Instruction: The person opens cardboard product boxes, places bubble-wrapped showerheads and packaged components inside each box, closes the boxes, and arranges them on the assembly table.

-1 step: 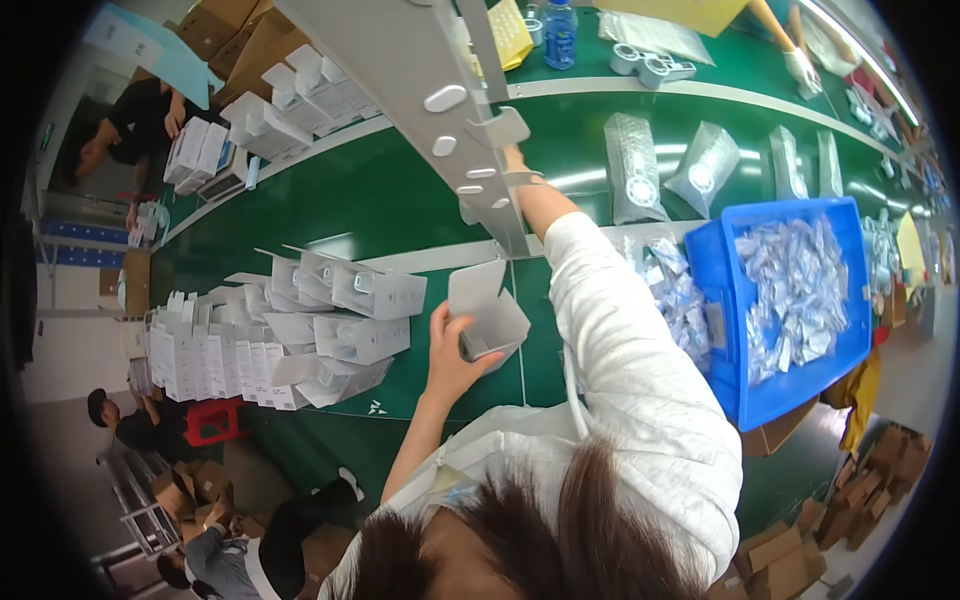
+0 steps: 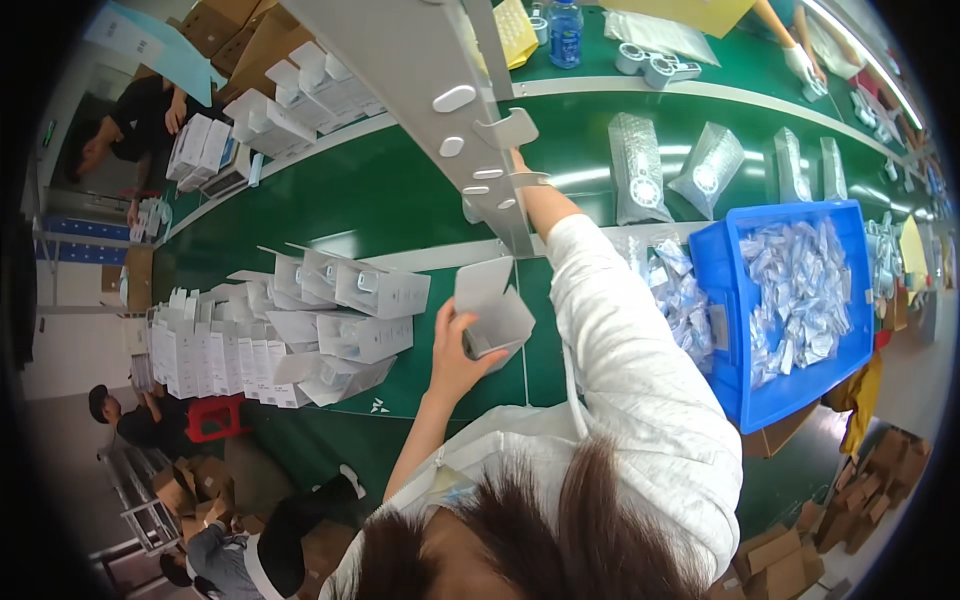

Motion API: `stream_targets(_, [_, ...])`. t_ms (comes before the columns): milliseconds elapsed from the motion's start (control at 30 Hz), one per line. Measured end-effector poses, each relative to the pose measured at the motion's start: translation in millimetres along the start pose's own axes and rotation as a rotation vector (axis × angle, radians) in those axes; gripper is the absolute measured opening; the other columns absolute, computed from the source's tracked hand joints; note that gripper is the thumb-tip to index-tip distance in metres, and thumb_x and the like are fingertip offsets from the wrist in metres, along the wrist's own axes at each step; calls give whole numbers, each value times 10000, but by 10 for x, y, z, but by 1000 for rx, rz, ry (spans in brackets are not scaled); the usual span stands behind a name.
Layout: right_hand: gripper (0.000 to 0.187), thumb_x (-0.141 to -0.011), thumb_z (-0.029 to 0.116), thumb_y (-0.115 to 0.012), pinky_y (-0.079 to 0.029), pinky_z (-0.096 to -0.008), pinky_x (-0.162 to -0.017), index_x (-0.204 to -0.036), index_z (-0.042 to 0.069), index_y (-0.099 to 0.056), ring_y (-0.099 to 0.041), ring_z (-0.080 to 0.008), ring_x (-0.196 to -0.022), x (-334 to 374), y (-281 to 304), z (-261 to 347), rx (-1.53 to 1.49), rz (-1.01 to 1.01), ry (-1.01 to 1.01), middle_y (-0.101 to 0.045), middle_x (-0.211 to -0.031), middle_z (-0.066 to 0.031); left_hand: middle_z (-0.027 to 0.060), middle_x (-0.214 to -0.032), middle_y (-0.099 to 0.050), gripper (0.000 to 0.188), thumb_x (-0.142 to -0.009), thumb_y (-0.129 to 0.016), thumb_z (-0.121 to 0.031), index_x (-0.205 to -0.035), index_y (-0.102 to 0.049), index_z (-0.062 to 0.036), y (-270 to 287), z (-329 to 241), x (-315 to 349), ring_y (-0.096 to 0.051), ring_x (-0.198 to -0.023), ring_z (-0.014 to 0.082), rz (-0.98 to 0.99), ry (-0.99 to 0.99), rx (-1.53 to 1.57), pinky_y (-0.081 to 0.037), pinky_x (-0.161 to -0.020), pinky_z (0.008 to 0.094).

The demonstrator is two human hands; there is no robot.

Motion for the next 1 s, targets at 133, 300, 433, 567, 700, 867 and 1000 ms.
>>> stream_targets(133, [867,-673,160,-655,-434,-377,-857,-1349,18,-131,-529,-322,-1034,381,-2,-595,-507,-128,-311,-509,-1134,-239,235,-1275,-345,663,-551,-797,-102,-991,-302,-82,-264,200,-4,-436,-1102,348,-77,65,334,-397,-884,398])
stream_targets(300, [884,-596,-65,-561,-345,-341,-942,-1355,84,-133,-379,-243,-1129,1517,1319,-101,-1103,-942,-97,-332,-1265,-138,236,-1289,-342,691,-548,-800,-79,-970,-253,-81,-167,302,-70,-451,-1095,345,-114,128,284,-395,-890,393])
stream_targets(433, [817,-613,-90,-560,-356,-333,-926,-1319,104,-198,-411,-218,-1080,2335,1537,740,-1408,-1009,-50,-362,-1223,-104,238,-1305,-320,711,-556,-804,-69,-988,-241,-90,-229,133,-100,-469,-1087,313,-59,50,291,-398,-894,374])
stream_targets(567, [861,-650,43,-667,-328,-366,-935,-1334,114,-149,-402,-268,-1097,2651,1130,1224,-769,-818,-197,-382,-1162,-109,241,-1296,-304,721,-555,-810,-75,-993,-237,-95,-340,-22,-126,-436,-1108,305,-88,5,372,-368,-915,382])
stream_targets(700, [672,-666,147,-679,-323,-376,-924,-1243,75,-342,-407,-298,-1084,2692,1080,1489,-134,-701,163,-411,-1102,-130,240,-1288,-282,748,-549,-819,-83,-1009,-229,-89,-395,-79,-134,-392,-1132,297,-271,-54,397,-329,-936,393])
stream_targets(867, [355,-713,217,-621,-363,-403,-874,-1027,61,-567,-435,-329,-1019,2839,1001,1085,-360,-521,207,-466,-1055,-150,243,-1281,-271,807,-554,-823,-110,-1075,-208,-66,-313,341,98,-361,-1152,300,-337,-142,194,-301,-947,395])
stream_targets(1000, [367,-724,177,-602,-382,-400,-857,-1073,76,-551,-435,-341,-1044,2816,601,314,98,-297,-59,-487,-1050,-160,233,-1270,-291,723,-603,-794,-133,-1101,-279,-43,-75,537,302,-382,-1138,312,-288,-42,140,-315,-937,395])
Point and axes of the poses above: each hand's wrist, its own x-axis away from the middle knuckle, its own y-axis out of the back of the hand, z = x × y, the point moved 2 cm from there along -x, towards the middle knuckle
